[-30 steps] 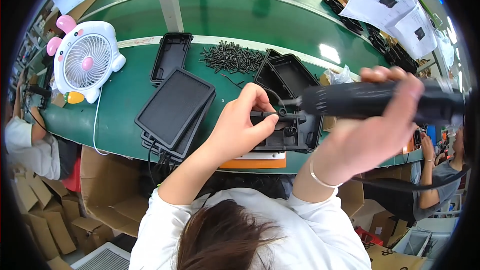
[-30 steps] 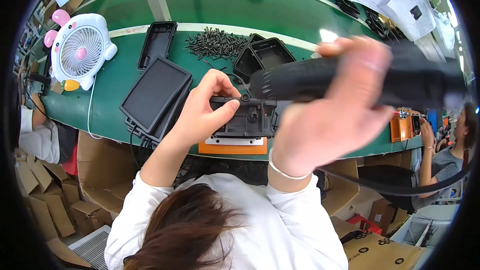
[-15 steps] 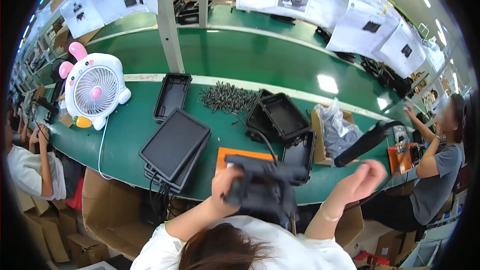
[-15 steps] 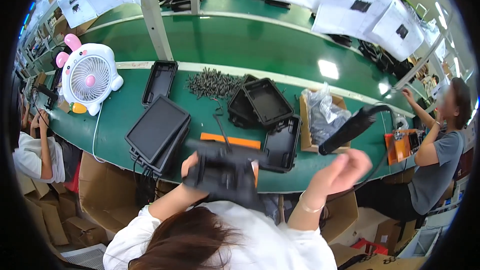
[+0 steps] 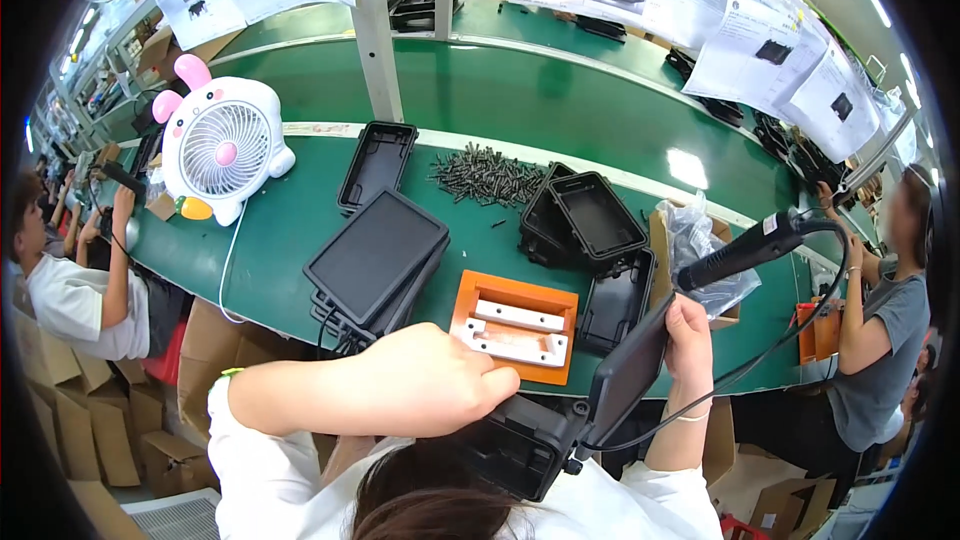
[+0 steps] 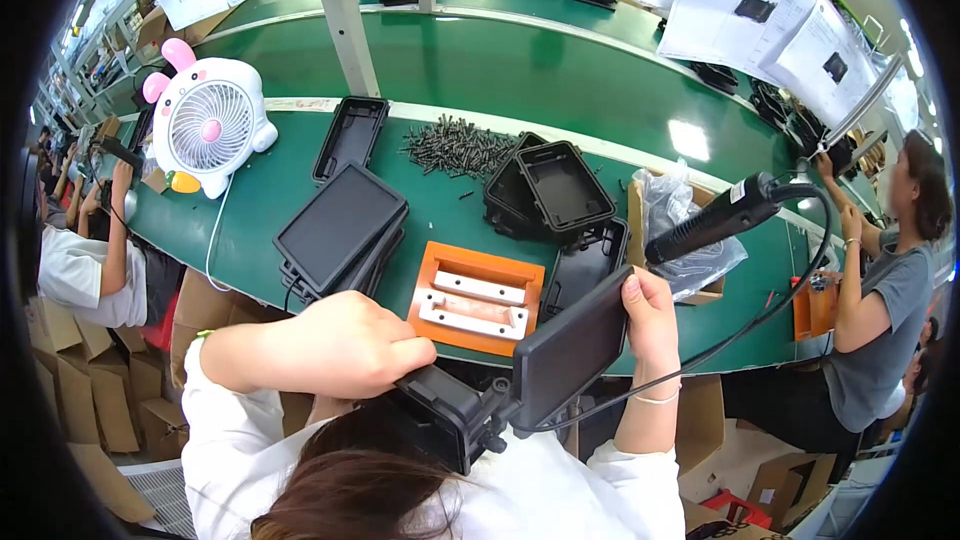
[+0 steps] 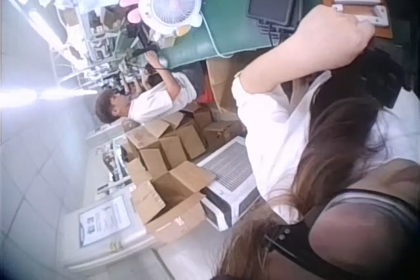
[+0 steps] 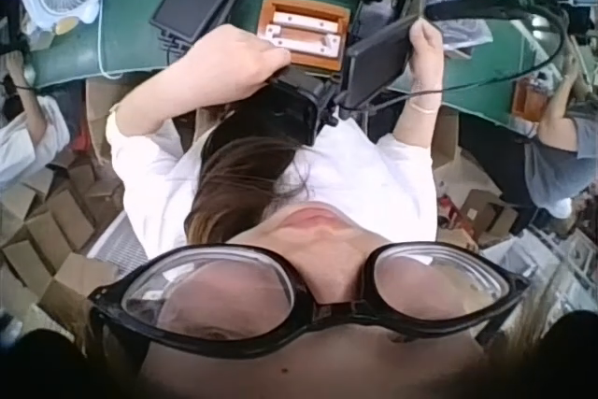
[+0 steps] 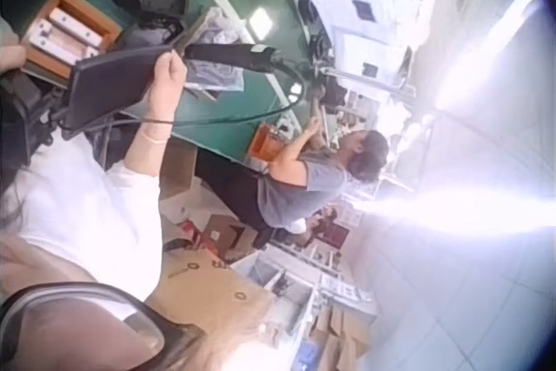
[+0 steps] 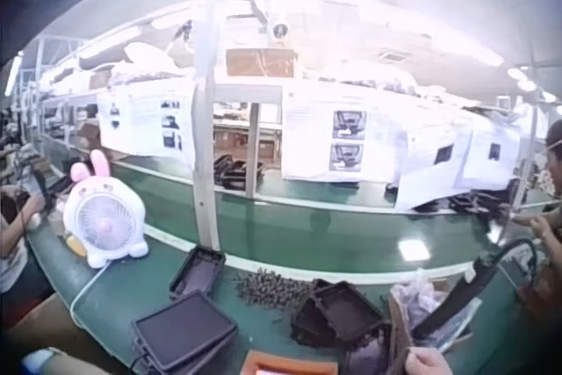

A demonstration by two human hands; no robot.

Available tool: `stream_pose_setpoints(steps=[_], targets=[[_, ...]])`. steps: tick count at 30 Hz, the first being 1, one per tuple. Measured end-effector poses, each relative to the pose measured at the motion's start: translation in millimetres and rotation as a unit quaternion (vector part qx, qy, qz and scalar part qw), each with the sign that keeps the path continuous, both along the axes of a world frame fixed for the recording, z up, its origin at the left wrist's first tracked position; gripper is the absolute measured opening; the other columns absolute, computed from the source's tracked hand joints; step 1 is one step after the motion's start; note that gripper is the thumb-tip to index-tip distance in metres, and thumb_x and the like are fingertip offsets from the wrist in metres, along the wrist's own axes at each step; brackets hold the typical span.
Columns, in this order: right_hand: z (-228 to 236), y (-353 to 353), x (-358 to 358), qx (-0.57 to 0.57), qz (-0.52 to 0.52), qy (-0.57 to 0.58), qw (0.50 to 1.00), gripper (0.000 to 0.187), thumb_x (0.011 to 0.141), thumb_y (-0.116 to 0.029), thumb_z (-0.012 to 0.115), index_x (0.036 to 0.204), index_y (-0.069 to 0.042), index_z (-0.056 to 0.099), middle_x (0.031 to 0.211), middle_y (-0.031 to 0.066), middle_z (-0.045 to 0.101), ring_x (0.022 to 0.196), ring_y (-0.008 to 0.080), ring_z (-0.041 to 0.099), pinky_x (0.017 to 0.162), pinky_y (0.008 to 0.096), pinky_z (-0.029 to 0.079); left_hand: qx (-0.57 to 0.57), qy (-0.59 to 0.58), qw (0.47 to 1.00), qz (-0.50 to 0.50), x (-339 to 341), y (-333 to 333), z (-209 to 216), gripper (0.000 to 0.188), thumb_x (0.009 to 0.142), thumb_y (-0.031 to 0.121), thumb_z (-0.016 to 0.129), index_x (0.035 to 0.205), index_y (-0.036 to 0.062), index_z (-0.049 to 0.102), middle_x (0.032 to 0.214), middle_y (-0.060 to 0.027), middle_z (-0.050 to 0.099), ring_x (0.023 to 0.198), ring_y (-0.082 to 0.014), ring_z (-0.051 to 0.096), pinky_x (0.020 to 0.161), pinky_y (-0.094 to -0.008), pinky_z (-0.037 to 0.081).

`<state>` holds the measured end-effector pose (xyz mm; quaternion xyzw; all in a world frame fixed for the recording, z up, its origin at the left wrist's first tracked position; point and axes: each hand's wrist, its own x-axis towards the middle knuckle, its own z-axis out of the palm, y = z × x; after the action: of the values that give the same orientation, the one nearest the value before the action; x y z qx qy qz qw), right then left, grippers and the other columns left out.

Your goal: Assembling electronic devices by attaching covers and driving screws.

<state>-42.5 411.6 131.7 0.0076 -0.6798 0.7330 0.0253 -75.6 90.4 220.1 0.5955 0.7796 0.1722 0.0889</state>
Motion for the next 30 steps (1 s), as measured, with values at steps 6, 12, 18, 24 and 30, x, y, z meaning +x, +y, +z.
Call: stream_pose_setpoints(steps=[6,12,18,24,30], targets=[[-16.0,-67.5,-26.6,-0.051,0.010,0.048,0.998,0.054,0.094,-0.048,0.032,0.121,-0.001,0.040,0.093,0.0069,0.054,0.083,0.0141,0.053,0.068,0.0253,0.044,0.276,0.324,0.899,0.100,12.7,18.8,9.5,0.020,0.067,0.013,0.061,0.086,0.0084,0.061,0.085,-0.0037,0.061,0.074,-0.0164,0.060,0.056,-0.0245,0.047],[49.8,-123.1,5.9,-0.155,0.163,-0.062,0.972,0.065,0.090,-0.051,0.040,0.131,0.000,0.035,0.126,0.0135,0.045,0.121,0.0229,0.040,0.100,0.0354,0.033,0.237,0.246,0.940,0.018,13.6,41.3,14.0,0.035,0.071,0.016,0.056,0.103,0.0021,0.056,0.074,-0.0062,0.056,0.060,-0.0172,0.056,0.060,-0.0270,0.046],[47.0,-125.1,-54.8,-0.138,0.204,0.055,0.967,0.089,0.068,-0.036,0.073,0.136,0.002,0.028,0.129,0.0149,0.044,0.123,0.0258,0.040,0.103,0.0369,0.031,0.132,0.283,0.916,0.252,-65.2,-0.9,26.8,0.040,0.069,0.010,0.065,0.108,0.0061,0.055,0.092,-0.0116,0.060,0.079,-0.0277,0.059,0.068,-0.0348,0.048],[47.4,-116.1,-222.2,-0.336,0.005,-0.137,0.932,0.048,0.084,-0.027,0.052,0.121,0.001,0.039,0.123,0.0176,0.044,0.118,0.0346,0.041,0.097,0.0611,0.033,0.126,0.274,0.836,0.458,-86.7,-63.3,13.0,0.020,0.082,0.018,0.059,0.088,0.0013,0.051,0.078,-0.0141,0.054,0.073,-0.0314,0.056,0.063,-0.0397,0.046],[-28.5,-89.5,-373.5,-0.430,-0.148,-0.206,0.867,0.070,0.091,-0.045,0.042,0.140,-0.003,0.016,0.146,0.0177,0.016,0.131,0.0351,0.024,0.107,0.0487,0.022,-0.142,0.042,0.842,0.519,-1.4,-107.3,-38.7,0.027,0.080,0.029,0.060,0.071,0.0034,0.056,0.068,-0.0140,0.055,0.068,-0.0312,0.058,0.060,-0.0404,0.046]])
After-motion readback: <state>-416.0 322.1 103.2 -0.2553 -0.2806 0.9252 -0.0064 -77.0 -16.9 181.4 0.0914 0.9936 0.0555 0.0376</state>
